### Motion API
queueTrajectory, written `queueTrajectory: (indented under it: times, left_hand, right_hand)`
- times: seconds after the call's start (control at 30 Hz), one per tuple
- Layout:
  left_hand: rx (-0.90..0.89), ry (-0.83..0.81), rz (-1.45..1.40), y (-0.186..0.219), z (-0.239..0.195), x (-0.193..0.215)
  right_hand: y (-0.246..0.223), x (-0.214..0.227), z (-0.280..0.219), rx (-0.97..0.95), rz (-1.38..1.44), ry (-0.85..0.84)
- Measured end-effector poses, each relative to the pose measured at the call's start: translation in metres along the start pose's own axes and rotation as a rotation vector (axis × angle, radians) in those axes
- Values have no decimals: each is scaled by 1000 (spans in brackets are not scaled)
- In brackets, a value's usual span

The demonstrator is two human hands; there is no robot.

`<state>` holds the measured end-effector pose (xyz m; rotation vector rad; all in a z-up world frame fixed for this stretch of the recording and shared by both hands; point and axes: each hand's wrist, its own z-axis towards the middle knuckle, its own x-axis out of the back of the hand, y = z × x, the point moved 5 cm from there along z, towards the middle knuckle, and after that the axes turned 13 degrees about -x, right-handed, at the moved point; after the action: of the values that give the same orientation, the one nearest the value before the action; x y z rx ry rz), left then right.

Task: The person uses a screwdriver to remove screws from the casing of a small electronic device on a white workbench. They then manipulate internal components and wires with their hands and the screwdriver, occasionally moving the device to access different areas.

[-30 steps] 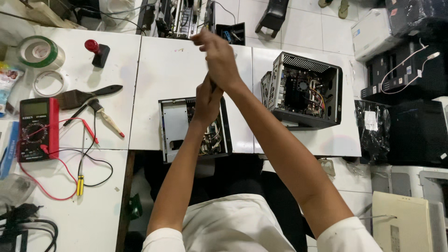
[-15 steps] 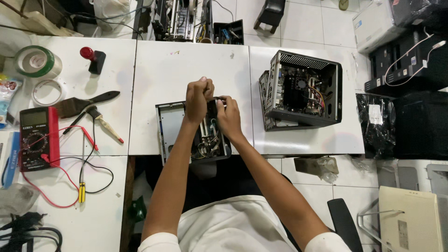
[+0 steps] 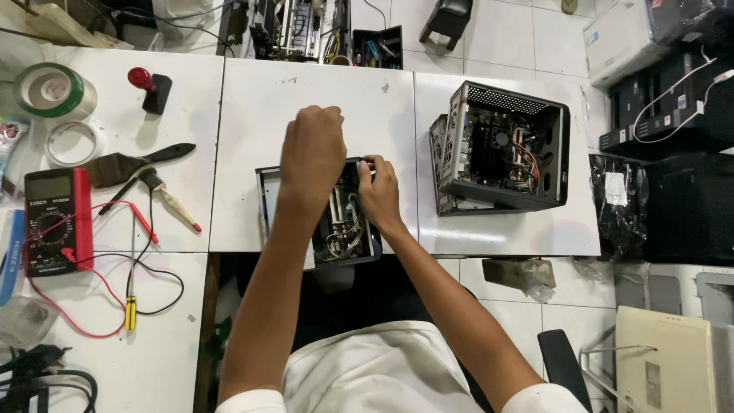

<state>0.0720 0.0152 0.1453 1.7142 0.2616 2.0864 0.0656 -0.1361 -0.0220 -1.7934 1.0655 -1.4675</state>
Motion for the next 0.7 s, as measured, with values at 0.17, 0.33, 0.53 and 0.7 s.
queueTrajectory:
  times: [0.17,0.33,0.53,0.7]
  left_hand:
    - [67,-13,140,27,11,-14]
    - [-104,188,-131,45,18,-33]
    - [-161,664,-594,47,0,-35]
    - [-281,453,-959,34,-4,-63]
  right_hand:
    - [5,-1,5,-4,10,-64]
    - [12,-1,8,-5,32,-99]
    - [17,2,9,4,43,-123]
    - [19,-1,6,14,60,-151]
